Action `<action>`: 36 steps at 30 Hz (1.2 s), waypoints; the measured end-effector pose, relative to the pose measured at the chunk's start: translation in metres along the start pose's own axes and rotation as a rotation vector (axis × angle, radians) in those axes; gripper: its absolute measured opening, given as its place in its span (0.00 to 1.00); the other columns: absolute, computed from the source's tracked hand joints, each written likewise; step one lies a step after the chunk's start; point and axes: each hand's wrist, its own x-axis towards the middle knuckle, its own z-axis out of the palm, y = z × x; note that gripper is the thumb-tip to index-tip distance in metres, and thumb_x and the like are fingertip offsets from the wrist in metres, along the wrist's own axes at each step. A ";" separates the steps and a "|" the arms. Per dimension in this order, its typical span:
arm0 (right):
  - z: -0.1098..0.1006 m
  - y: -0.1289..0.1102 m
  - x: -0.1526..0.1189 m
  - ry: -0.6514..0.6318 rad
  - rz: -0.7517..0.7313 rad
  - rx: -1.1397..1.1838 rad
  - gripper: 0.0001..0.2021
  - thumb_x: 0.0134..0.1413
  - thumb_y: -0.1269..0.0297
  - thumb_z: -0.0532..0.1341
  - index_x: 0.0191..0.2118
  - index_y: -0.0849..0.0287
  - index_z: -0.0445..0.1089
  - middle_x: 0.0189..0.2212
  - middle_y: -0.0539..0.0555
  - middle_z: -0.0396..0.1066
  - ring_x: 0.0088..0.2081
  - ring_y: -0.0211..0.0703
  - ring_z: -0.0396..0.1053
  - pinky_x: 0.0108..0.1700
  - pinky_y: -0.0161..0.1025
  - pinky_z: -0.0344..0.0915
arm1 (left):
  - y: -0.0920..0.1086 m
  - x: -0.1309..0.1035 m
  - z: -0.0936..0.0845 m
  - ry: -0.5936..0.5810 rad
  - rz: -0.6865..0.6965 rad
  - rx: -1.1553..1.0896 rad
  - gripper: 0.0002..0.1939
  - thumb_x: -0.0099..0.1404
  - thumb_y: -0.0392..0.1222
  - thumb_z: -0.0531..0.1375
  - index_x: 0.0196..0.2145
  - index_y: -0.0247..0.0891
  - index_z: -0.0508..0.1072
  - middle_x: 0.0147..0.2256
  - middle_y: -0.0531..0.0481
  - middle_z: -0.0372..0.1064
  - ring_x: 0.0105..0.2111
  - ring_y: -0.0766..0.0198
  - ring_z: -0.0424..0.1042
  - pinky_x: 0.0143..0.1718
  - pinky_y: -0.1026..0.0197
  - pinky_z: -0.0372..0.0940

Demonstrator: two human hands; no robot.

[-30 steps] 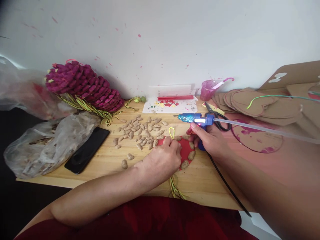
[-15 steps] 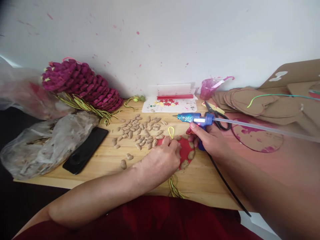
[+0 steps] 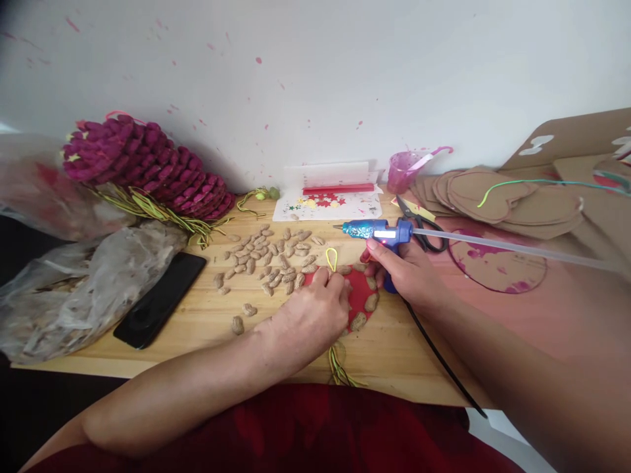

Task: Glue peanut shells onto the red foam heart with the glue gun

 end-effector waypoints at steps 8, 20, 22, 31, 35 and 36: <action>-0.001 0.002 0.001 0.006 -0.024 0.001 0.23 0.53 0.40 0.68 0.31 0.59 0.72 0.21 0.51 0.73 0.19 0.36 0.67 0.23 0.34 0.63 | -0.001 -0.001 -0.001 0.039 -0.016 0.024 0.03 0.69 0.34 0.60 0.35 0.33 0.71 0.30 0.46 0.68 0.33 0.58 0.71 0.32 0.60 0.67; 0.000 -0.001 0.001 0.022 0.007 -0.040 0.23 0.50 0.39 0.68 0.28 0.57 0.73 0.20 0.51 0.73 0.19 0.37 0.67 0.23 0.36 0.62 | 0.000 -0.002 0.002 0.047 -0.027 -0.033 0.06 0.69 0.30 0.57 0.33 0.33 0.70 0.31 0.45 0.68 0.35 0.56 0.73 0.32 0.60 0.67; 0.000 -0.001 0.001 0.022 0.015 -0.044 0.22 0.51 0.40 0.68 0.28 0.56 0.74 0.20 0.52 0.73 0.19 0.37 0.67 0.23 0.36 0.61 | 0.001 -0.002 0.002 0.030 -0.036 -0.049 0.06 0.70 0.30 0.56 0.34 0.33 0.71 0.31 0.45 0.67 0.36 0.55 0.73 0.30 0.61 0.67; 0.002 -0.002 0.000 0.021 -0.014 -0.035 0.20 0.54 0.44 0.68 0.29 0.58 0.73 0.20 0.52 0.73 0.18 0.36 0.67 0.22 0.35 0.62 | 0.002 -0.004 0.001 0.038 -0.059 -0.022 0.06 0.69 0.30 0.57 0.34 0.32 0.71 0.32 0.45 0.68 0.35 0.57 0.73 0.30 0.61 0.69; 0.002 -0.001 0.000 0.023 -0.033 -0.019 0.19 0.56 0.46 0.68 0.29 0.58 0.73 0.20 0.52 0.73 0.19 0.36 0.67 0.21 0.35 0.62 | 0.001 -0.002 -0.002 -0.020 -0.036 -0.001 0.04 0.69 0.30 0.57 0.37 0.31 0.73 0.31 0.45 0.68 0.35 0.56 0.73 0.30 0.61 0.69; 0.002 0.000 0.000 0.007 -0.042 -0.010 0.18 0.57 0.47 0.67 0.29 0.58 0.73 0.21 0.52 0.73 0.19 0.37 0.68 0.22 0.34 0.63 | 0.001 -0.001 -0.002 -0.033 -0.027 0.001 0.04 0.69 0.30 0.58 0.37 0.31 0.73 0.31 0.44 0.69 0.36 0.55 0.73 0.30 0.61 0.69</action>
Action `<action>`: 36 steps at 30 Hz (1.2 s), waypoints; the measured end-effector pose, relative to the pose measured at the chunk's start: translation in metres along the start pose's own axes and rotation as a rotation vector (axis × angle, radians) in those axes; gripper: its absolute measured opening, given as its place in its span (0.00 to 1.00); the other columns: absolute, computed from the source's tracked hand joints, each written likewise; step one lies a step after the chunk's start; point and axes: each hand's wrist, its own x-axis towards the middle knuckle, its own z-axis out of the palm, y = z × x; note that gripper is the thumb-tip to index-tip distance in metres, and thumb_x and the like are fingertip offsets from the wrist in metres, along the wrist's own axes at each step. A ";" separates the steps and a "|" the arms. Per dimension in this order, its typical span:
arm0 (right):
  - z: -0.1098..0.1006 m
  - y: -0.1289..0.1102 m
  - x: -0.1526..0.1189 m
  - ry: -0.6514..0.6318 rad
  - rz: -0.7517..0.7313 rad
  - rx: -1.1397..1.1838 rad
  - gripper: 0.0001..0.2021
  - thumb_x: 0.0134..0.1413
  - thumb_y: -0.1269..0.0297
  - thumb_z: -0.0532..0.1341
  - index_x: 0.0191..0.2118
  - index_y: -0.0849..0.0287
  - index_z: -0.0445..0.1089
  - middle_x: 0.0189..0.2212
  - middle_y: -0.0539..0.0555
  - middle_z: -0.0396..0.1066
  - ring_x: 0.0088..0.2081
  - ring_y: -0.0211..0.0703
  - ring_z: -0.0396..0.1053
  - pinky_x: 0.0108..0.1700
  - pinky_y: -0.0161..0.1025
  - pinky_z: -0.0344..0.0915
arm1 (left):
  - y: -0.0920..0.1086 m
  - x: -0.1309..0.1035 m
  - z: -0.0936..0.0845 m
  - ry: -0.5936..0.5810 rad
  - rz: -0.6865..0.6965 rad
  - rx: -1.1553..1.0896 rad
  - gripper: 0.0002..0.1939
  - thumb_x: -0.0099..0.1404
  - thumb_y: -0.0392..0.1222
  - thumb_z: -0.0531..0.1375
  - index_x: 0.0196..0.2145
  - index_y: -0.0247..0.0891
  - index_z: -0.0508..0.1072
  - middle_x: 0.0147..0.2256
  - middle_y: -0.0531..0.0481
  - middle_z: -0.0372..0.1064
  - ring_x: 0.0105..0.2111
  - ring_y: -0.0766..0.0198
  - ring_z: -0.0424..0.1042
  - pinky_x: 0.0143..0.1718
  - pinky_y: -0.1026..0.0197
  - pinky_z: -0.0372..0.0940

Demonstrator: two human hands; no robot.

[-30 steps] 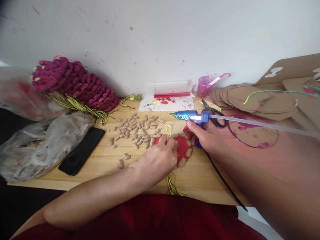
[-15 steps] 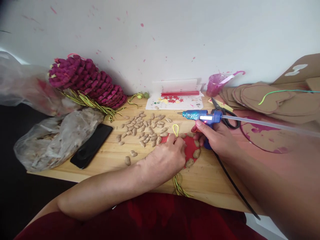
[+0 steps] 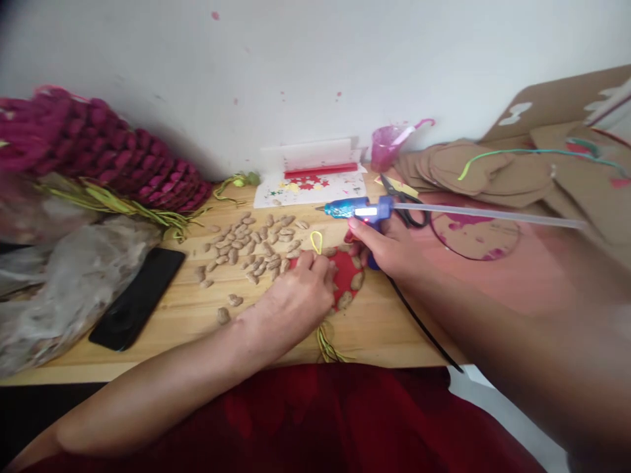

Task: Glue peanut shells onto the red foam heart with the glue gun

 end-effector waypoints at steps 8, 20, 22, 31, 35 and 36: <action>-0.001 0.007 0.006 -0.026 -0.012 0.049 0.18 0.62 0.49 0.66 0.28 0.58 0.71 0.19 0.51 0.72 0.17 0.34 0.67 0.19 0.33 0.62 | -0.002 0.004 -0.001 -0.025 0.028 0.035 0.09 0.66 0.28 0.60 0.43 0.30 0.77 0.35 0.40 0.73 0.37 0.53 0.73 0.34 0.56 0.72; 0.001 0.005 0.008 0.016 -0.015 0.165 0.18 0.58 0.50 0.70 0.29 0.60 0.70 0.25 0.51 0.74 0.20 0.32 0.70 0.16 0.29 0.63 | -0.041 -0.007 0.005 0.264 -0.177 -0.426 0.19 0.68 0.26 0.53 0.50 0.36 0.78 0.38 0.45 0.77 0.35 0.62 0.75 0.38 0.61 0.73; 0.001 0.005 0.008 0.021 0.000 0.184 0.18 0.58 0.51 0.70 0.29 0.60 0.69 0.25 0.51 0.73 0.19 0.32 0.70 0.15 0.29 0.63 | -0.048 -0.008 0.004 0.364 -0.227 -0.462 0.20 0.67 0.26 0.53 0.50 0.35 0.78 0.41 0.44 0.77 0.39 0.60 0.77 0.41 0.60 0.74; 0.000 0.009 0.010 -0.013 -0.054 0.185 0.17 0.62 0.52 0.68 0.29 0.60 0.70 0.22 0.49 0.72 0.19 0.33 0.69 0.15 0.29 0.64 | -0.027 -0.008 0.011 0.148 -0.139 -0.542 0.22 0.66 0.22 0.51 0.48 0.35 0.78 0.43 0.42 0.76 0.38 0.59 0.76 0.42 0.57 0.74; -0.001 0.010 0.011 -0.031 -0.073 0.173 0.18 0.60 0.50 0.68 0.30 0.60 0.70 0.23 0.50 0.72 0.19 0.33 0.69 0.15 0.29 0.64 | -0.021 -0.010 0.009 0.056 -0.113 -0.498 0.21 0.68 0.23 0.50 0.50 0.34 0.76 0.46 0.39 0.74 0.45 0.52 0.74 0.47 0.50 0.74; -0.002 0.010 0.010 -0.034 -0.074 0.172 0.18 0.60 0.50 0.68 0.30 0.60 0.70 0.23 0.50 0.72 0.19 0.33 0.70 0.15 0.29 0.64 | -0.020 -0.011 0.008 0.046 -0.115 -0.489 0.20 0.69 0.24 0.50 0.50 0.34 0.77 0.46 0.39 0.74 0.46 0.51 0.74 0.47 0.49 0.74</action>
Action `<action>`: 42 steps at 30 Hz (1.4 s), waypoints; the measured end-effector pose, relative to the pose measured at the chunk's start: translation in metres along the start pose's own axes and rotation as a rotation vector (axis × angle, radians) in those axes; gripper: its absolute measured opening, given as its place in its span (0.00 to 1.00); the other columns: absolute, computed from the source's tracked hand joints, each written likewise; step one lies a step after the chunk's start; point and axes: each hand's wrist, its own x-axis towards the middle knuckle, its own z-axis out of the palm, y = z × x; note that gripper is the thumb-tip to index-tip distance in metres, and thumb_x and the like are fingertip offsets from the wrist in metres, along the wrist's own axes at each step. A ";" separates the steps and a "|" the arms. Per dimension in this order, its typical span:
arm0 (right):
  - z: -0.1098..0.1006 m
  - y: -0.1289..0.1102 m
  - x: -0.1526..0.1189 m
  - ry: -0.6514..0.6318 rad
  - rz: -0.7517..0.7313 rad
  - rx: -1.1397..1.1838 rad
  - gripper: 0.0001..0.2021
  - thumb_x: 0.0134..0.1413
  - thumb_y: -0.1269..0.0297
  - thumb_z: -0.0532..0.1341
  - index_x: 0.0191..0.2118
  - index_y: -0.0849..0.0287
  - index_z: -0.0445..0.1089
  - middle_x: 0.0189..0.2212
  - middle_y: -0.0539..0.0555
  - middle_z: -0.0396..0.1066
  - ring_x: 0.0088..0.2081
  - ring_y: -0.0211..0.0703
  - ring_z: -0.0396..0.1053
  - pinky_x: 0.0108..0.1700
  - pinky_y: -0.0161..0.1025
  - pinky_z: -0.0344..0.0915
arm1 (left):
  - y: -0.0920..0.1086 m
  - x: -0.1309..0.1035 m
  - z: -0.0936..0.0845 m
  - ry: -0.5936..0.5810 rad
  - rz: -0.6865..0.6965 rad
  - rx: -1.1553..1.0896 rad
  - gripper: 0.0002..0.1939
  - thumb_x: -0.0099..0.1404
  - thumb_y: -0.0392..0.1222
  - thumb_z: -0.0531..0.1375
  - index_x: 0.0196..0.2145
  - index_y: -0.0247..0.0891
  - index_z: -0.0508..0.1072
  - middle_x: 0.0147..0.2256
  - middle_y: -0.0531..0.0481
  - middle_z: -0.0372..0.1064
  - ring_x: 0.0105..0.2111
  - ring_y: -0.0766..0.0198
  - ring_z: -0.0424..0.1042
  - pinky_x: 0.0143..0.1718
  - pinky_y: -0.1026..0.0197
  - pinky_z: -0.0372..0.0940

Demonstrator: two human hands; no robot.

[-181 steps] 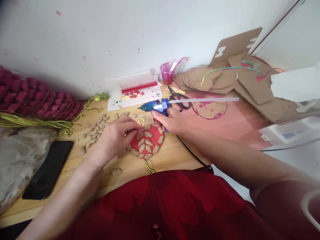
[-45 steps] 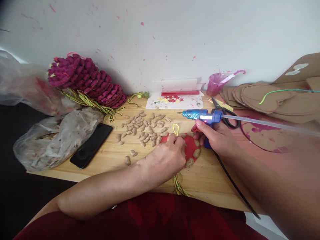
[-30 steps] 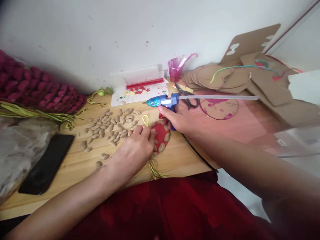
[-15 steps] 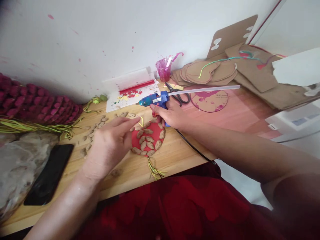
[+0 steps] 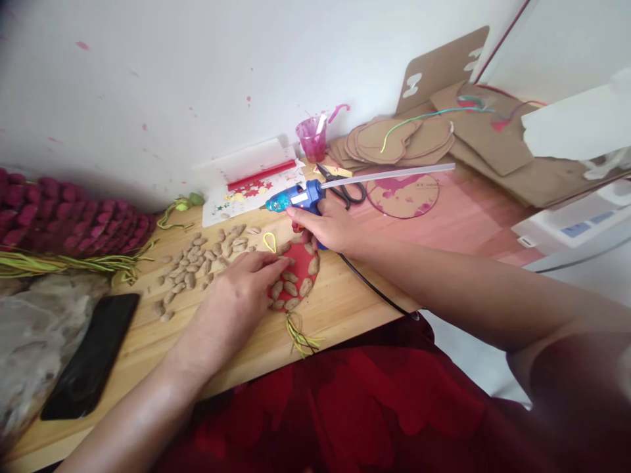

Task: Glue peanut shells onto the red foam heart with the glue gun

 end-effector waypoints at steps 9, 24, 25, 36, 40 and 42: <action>0.001 -0.004 -0.002 0.002 0.031 -0.020 0.15 0.66 0.60 0.64 0.28 0.61 0.70 0.23 0.50 0.71 0.19 0.32 0.69 0.16 0.28 0.63 | 0.002 0.004 0.002 -0.061 0.039 0.134 0.13 0.70 0.29 0.57 0.48 0.32 0.78 0.43 0.40 0.73 0.43 0.51 0.72 0.45 0.49 0.75; 0.001 -0.009 -0.004 0.014 0.040 -0.024 0.17 0.56 0.49 0.70 0.30 0.57 0.70 0.22 0.52 0.72 0.19 0.37 0.68 0.18 0.33 0.64 | 0.016 0.017 -0.016 -0.196 0.014 0.237 0.10 0.70 0.29 0.57 0.45 0.29 0.78 0.39 0.39 0.73 0.44 0.51 0.73 0.44 0.53 0.73; 0.002 -0.009 -0.004 0.015 0.034 -0.031 0.18 0.55 0.48 0.71 0.30 0.57 0.70 0.21 0.52 0.72 0.19 0.37 0.68 0.18 0.34 0.64 | 0.016 0.017 -0.015 -0.185 0.027 0.245 0.10 0.70 0.28 0.57 0.43 0.29 0.78 0.38 0.39 0.74 0.43 0.52 0.73 0.45 0.53 0.73; -0.002 -0.003 -0.002 0.003 0.023 -0.100 0.24 0.51 0.39 0.69 0.30 0.57 0.71 0.20 0.52 0.73 0.18 0.36 0.68 0.19 0.33 0.64 | 0.013 0.014 -0.008 -0.154 0.037 0.248 0.08 0.70 0.30 0.58 0.42 0.28 0.77 0.39 0.38 0.73 0.44 0.49 0.74 0.41 0.54 0.73; -0.001 -0.002 -0.001 -0.006 0.018 -0.093 0.24 0.50 0.38 0.70 0.30 0.57 0.70 0.20 0.52 0.72 0.17 0.36 0.67 0.18 0.33 0.64 | 0.012 0.013 -0.008 -0.146 0.044 0.249 0.08 0.70 0.30 0.57 0.42 0.29 0.77 0.40 0.38 0.73 0.43 0.49 0.74 0.40 0.54 0.73; -0.001 -0.003 -0.002 -0.003 0.021 -0.095 0.24 0.51 0.38 0.69 0.30 0.57 0.71 0.20 0.52 0.72 0.18 0.36 0.67 0.18 0.33 0.64 | 0.012 0.013 -0.008 -0.144 0.045 0.247 0.08 0.70 0.30 0.57 0.43 0.29 0.77 0.42 0.38 0.73 0.44 0.50 0.74 0.41 0.54 0.73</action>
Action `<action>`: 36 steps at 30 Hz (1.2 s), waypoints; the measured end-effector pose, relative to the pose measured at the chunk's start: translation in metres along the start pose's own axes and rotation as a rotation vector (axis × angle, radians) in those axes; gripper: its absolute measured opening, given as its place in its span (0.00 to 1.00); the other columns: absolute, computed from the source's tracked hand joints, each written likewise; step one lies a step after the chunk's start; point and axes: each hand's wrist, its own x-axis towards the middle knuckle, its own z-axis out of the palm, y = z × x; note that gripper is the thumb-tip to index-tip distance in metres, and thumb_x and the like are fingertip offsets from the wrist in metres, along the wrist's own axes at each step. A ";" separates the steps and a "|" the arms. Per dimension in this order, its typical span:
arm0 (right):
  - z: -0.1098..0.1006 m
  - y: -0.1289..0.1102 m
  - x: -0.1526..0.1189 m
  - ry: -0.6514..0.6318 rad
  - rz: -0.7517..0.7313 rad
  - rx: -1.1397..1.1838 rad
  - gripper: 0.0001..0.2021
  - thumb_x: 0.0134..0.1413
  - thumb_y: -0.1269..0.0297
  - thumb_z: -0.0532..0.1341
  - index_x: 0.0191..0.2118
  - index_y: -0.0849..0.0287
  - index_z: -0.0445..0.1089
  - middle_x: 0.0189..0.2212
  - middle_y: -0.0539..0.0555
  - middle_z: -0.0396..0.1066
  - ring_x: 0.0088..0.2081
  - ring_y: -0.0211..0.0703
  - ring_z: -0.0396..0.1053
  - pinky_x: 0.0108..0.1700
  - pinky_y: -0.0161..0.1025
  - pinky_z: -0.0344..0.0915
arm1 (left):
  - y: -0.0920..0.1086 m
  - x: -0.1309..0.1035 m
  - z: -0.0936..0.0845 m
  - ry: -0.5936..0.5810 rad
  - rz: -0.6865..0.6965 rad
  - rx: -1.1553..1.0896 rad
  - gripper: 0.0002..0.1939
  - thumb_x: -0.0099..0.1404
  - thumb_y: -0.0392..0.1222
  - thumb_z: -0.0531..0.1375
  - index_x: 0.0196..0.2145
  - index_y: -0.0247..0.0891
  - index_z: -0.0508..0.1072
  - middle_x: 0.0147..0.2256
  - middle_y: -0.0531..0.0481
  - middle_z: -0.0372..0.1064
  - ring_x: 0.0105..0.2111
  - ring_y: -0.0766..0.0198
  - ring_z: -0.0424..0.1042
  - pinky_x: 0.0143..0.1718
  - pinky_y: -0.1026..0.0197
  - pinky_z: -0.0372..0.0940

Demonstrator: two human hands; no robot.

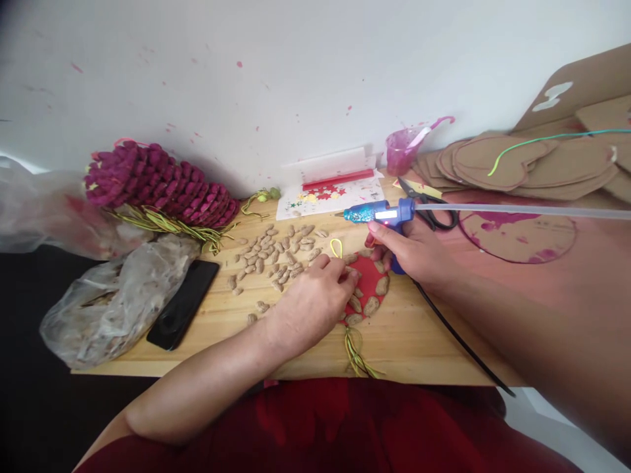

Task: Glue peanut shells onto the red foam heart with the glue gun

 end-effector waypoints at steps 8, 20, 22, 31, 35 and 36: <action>0.003 -0.003 -0.001 0.031 0.022 0.060 0.17 0.59 0.50 0.69 0.30 0.58 0.70 0.22 0.52 0.72 0.19 0.36 0.68 0.18 0.32 0.63 | 0.000 0.002 -0.004 -0.080 -0.021 -0.007 0.11 0.71 0.30 0.56 0.46 0.29 0.77 0.42 0.38 0.73 0.45 0.48 0.73 0.41 0.52 0.75; 0.002 0.000 0.000 0.022 0.010 0.055 0.21 0.58 0.44 0.68 0.29 0.57 0.69 0.24 0.51 0.73 0.19 0.35 0.68 0.18 0.33 0.63 | -0.022 -0.001 0.008 0.113 0.018 -0.212 0.15 0.68 0.26 0.57 0.45 0.37 0.80 0.38 0.44 0.75 0.38 0.58 0.74 0.40 0.57 0.73; 0.002 -0.001 -0.001 0.022 0.017 0.075 0.20 0.58 0.45 0.68 0.30 0.58 0.69 0.24 0.51 0.73 0.19 0.35 0.69 0.17 0.33 0.63 | -0.035 -0.002 0.008 0.181 0.018 -0.388 0.21 0.66 0.22 0.55 0.47 0.40 0.81 0.36 0.49 0.77 0.34 0.63 0.75 0.37 0.61 0.71; 0.002 -0.002 0.000 0.043 0.032 0.145 0.17 0.59 0.51 0.69 0.30 0.58 0.68 0.26 0.51 0.73 0.19 0.34 0.69 0.15 0.32 0.63 | -0.049 0.001 0.007 0.312 0.047 -0.544 0.09 0.69 0.33 0.60 0.40 0.38 0.82 0.37 0.47 0.77 0.36 0.64 0.75 0.39 0.61 0.70; 0.001 -0.003 -0.001 0.045 0.029 0.112 0.15 0.62 0.54 0.68 0.30 0.59 0.69 0.24 0.50 0.72 0.19 0.34 0.69 0.15 0.31 0.63 | -0.039 0.001 0.015 0.233 0.129 -0.490 0.10 0.72 0.33 0.58 0.42 0.41 0.81 0.38 0.48 0.74 0.39 0.63 0.72 0.42 0.60 0.68; 0.001 -0.003 -0.001 0.041 0.030 0.103 0.16 0.63 0.55 0.67 0.29 0.59 0.69 0.24 0.51 0.72 0.19 0.33 0.69 0.15 0.30 0.63 | -0.037 0.000 0.015 0.216 0.140 -0.467 0.11 0.73 0.33 0.58 0.43 0.40 0.80 0.38 0.48 0.73 0.40 0.63 0.72 0.42 0.60 0.68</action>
